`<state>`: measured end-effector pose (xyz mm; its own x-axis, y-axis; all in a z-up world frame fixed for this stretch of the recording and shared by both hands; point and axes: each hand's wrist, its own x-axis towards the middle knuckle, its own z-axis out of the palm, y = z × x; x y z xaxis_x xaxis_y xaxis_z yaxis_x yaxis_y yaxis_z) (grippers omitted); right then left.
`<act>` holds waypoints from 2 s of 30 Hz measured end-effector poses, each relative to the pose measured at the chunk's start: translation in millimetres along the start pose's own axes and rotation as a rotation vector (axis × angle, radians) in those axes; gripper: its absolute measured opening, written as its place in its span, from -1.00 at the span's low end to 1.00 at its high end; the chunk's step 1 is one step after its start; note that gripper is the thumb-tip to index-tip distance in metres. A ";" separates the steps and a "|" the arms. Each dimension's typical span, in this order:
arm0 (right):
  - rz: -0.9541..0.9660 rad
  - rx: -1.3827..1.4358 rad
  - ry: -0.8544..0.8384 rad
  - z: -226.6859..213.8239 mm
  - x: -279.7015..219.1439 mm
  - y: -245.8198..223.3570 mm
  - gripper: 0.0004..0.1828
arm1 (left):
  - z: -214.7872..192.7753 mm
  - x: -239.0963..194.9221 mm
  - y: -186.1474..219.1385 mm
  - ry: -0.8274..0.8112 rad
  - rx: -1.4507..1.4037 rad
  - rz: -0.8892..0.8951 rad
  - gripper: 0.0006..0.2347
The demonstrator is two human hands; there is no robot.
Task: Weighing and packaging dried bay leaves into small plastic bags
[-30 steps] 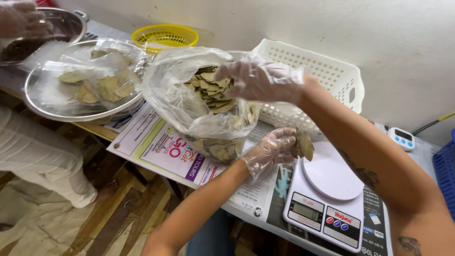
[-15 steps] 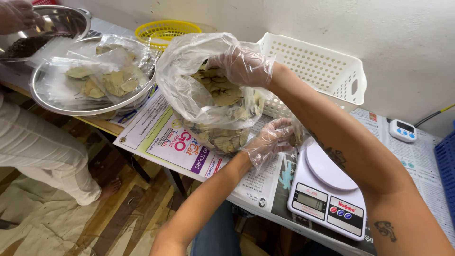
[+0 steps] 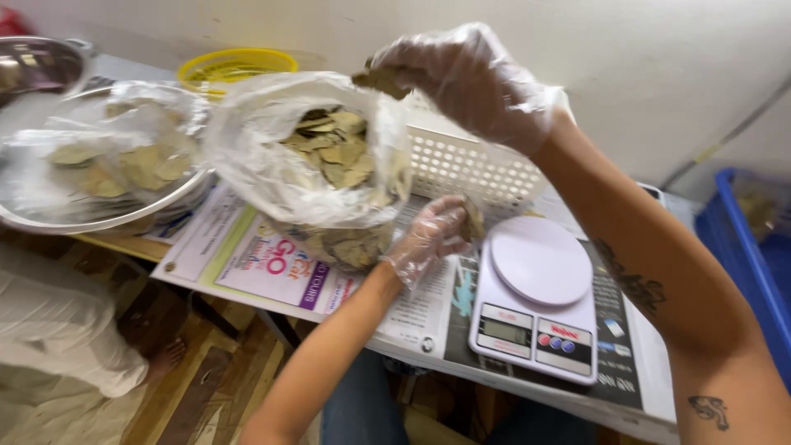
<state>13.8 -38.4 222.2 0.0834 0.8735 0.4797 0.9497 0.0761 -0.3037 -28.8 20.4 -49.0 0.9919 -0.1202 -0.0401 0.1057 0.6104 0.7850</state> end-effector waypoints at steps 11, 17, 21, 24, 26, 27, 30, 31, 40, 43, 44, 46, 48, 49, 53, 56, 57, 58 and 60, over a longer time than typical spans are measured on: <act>0.450 -0.587 0.264 -23.7 -253.5 3.8 -0.82 | -12.4 16.3 -11.3 0.194 -0.146 0.114 -0.73; 0.603 -0.754 0.283 51.5 -294.1 -2.6 -0.81 | 14.9 -0.5 3.9 0.153 0.040 0.044 -0.84; 0.722 -0.839 0.214 67.4 -284.8 -25.6 -0.82 | 22.5 5.4 12.5 0.139 0.102 0.054 -0.84; 0.511 -0.487 0.208 59.7 -302.3 -27.7 -0.59 | 31.5 5.8 26.8 -0.067 -0.052 0.092 -0.94; 0.557 -0.168 0.102 50.8 -309.2 -35.9 -0.52 | 21.8 21.2 23.9 -0.130 -0.060 0.058 -0.89; 0.567 -0.164 0.101 50.0 -312.0 -36.7 -0.52 | 26.8 23.7 27.2 -0.130 -0.063 0.047 -0.89; 0.560 -0.066 0.073 48.3 -317.0 -41.9 -0.49 | 38.2 32.7 33.5 -0.223 -0.025 0.084 -0.94; 0.545 0.009 0.163 47.8 -316.2 -44.6 -0.52 | 40.0 36.9 33.5 -0.164 0.003 0.084 -0.91; 0.648 -0.129 0.767 61.1 -366.3 -50.6 -0.66 | 32.4 31.9 22.2 -0.350 -0.016 0.120 -0.93; 0.726 -0.168 0.847 64.5 -373.3 -51.3 -0.69 | 37.9 28.7 24.6 -0.269 0.014 0.112 -0.88; 0.749 -0.199 0.839 65.1 -374.6 -53.0 -0.67 | 40.5 26.0 24.9 -0.228 0.041 0.112 -0.85; 0.752 -0.298 0.819 65.0 -366.7 -57.0 -0.63 | 35.8 29.5 18.9 -0.229 0.013 0.094 -0.84; 0.739 -0.399 0.799 65.1 -363.9 -56.2 -0.56 | 32.6 35.3 16.0 -0.232 -0.013 0.088 -0.83; 0.743 -0.455 0.808 66.1 -366.4 -54.6 -0.55 | 31.4 38.5 13.9 -0.200 0.010 0.077 -0.81; 0.768 -0.524 0.801 65.7 -369.1 -56.1 -0.53 | 35.0 35.3 15.8 -0.183 -0.013 0.061 -0.81; 0.776 -0.490 0.701 66.0 -371.6 -55.7 -0.62 | 37.5 32.5 17.8 -0.304 -0.041 0.088 -0.88; 0.771 -0.494 0.705 65.5 -369.3 -57.3 -0.62 | 37.4 33.0 17.6 -0.308 -0.038 0.093 -0.88; 0.766 -0.484 0.687 65.0 -367.1 -58.7 -0.65 | 37.4 33.7 17.3 -0.268 -0.054 0.082 -0.85; 0.756 -0.477 0.670 64.1 -366.9 -60.0 -0.69 | 39.7 31.3 17.2 -0.230 -0.070 0.075 -0.82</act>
<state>-93.1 -332.6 11.6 0.6976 0.1708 0.6958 0.5927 -0.6832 -0.4266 1.3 -3.9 -12.3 0.9561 -0.2423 0.1648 0.0446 0.6762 0.7354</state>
